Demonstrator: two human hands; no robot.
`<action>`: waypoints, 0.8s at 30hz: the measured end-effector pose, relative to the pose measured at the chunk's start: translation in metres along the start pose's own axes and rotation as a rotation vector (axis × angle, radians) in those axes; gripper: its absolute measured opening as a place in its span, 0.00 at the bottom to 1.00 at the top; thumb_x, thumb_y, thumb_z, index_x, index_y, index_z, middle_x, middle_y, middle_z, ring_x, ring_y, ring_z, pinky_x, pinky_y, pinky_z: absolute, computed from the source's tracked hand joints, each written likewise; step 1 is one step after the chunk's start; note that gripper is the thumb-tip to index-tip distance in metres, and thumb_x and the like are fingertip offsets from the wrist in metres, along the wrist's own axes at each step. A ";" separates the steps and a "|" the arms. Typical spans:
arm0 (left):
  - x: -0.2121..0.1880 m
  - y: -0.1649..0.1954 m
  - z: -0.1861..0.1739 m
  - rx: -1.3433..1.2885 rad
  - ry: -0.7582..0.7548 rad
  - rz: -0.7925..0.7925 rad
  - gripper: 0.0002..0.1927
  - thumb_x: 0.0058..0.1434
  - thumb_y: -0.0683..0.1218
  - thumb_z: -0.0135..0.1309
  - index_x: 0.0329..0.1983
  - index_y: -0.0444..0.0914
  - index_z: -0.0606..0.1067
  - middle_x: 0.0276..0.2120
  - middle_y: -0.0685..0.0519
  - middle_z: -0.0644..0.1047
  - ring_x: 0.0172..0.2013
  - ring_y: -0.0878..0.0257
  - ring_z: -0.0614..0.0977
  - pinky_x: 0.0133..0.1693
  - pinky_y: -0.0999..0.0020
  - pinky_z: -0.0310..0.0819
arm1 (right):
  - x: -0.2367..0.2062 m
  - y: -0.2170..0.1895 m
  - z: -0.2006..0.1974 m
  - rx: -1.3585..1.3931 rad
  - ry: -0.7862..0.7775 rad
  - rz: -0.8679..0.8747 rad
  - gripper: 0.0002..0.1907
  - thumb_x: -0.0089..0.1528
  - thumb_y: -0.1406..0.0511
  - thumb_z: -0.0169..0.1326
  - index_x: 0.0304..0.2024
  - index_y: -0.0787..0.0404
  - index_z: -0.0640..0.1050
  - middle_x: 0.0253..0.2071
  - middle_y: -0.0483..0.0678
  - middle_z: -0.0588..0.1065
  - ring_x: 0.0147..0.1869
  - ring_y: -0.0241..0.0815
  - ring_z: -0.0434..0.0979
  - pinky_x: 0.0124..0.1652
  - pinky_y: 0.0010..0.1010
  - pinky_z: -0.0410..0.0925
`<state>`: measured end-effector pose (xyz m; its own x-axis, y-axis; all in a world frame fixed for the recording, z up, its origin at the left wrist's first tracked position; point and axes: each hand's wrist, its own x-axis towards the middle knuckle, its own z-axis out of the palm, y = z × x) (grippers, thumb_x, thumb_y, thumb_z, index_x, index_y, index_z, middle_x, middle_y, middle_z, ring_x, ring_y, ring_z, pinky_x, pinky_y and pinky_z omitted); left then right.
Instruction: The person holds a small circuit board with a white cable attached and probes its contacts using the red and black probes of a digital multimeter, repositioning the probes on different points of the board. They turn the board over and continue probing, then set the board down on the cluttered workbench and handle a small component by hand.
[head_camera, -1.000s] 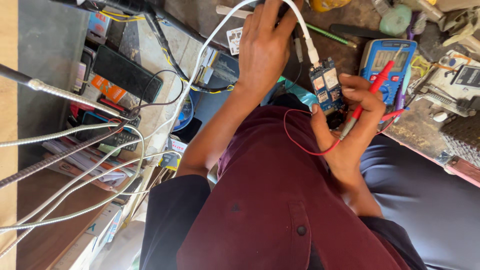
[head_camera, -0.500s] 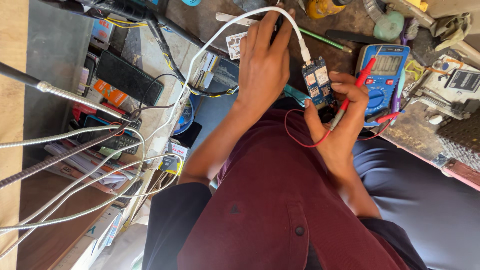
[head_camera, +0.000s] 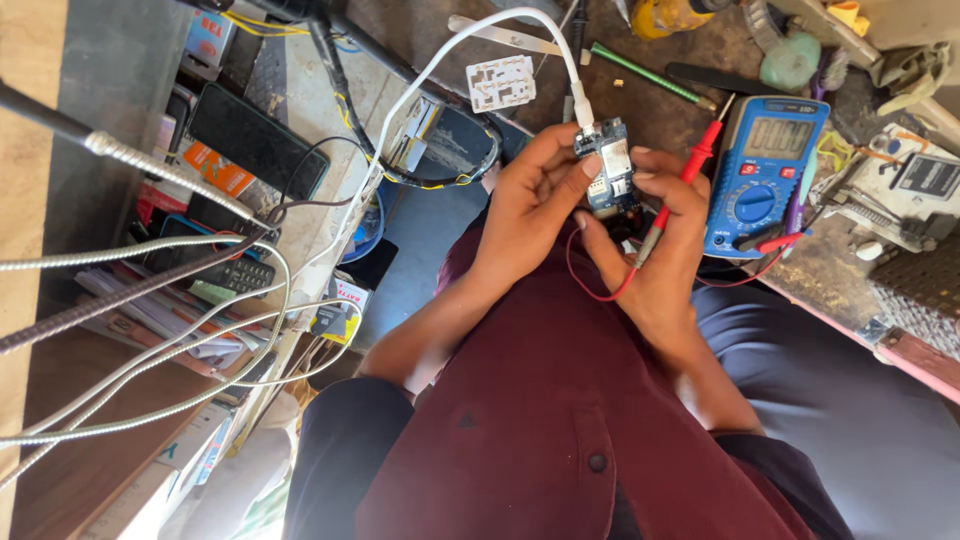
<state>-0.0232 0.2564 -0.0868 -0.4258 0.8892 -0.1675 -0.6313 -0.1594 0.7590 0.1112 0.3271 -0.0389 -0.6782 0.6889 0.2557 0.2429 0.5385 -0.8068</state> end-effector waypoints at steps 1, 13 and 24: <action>-0.001 -0.001 -0.004 -0.001 0.013 0.001 0.16 0.78 0.38 0.50 0.66 0.31 0.68 0.52 0.51 0.78 0.50 0.69 0.79 0.49 0.73 0.76 | 0.001 -0.001 -0.001 0.030 -0.028 -0.003 0.35 0.60 0.74 0.70 0.61 0.61 0.62 0.64 0.60 0.66 0.68 0.51 0.69 0.60 0.36 0.67; -0.039 0.033 -0.018 0.008 0.009 0.075 0.17 0.76 0.35 0.51 0.67 0.28 0.69 0.52 0.49 0.78 0.51 0.69 0.80 0.56 0.73 0.77 | 0.056 -0.009 -0.017 -0.453 -0.281 -0.174 0.18 0.60 0.82 0.53 0.49 0.64 0.79 0.57 0.51 0.77 0.61 0.55 0.71 0.59 0.41 0.68; -0.057 0.051 -0.016 0.079 0.026 0.102 0.18 0.76 0.34 0.52 0.68 0.28 0.69 0.51 0.50 0.79 0.50 0.70 0.80 0.53 0.76 0.77 | 0.050 0.017 0.003 -0.423 -0.239 -0.098 0.17 0.64 0.80 0.53 0.55 0.67 0.79 0.58 0.58 0.67 0.58 0.55 0.71 0.58 0.39 0.68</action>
<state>-0.0416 0.1907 -0.0486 -0.5025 0.8584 -0.1030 -0.5316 -0.2129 0.8198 0.0792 0.3688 -0.0413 -0.8404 0.5208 0.1502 0.3963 0.7794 -0.4853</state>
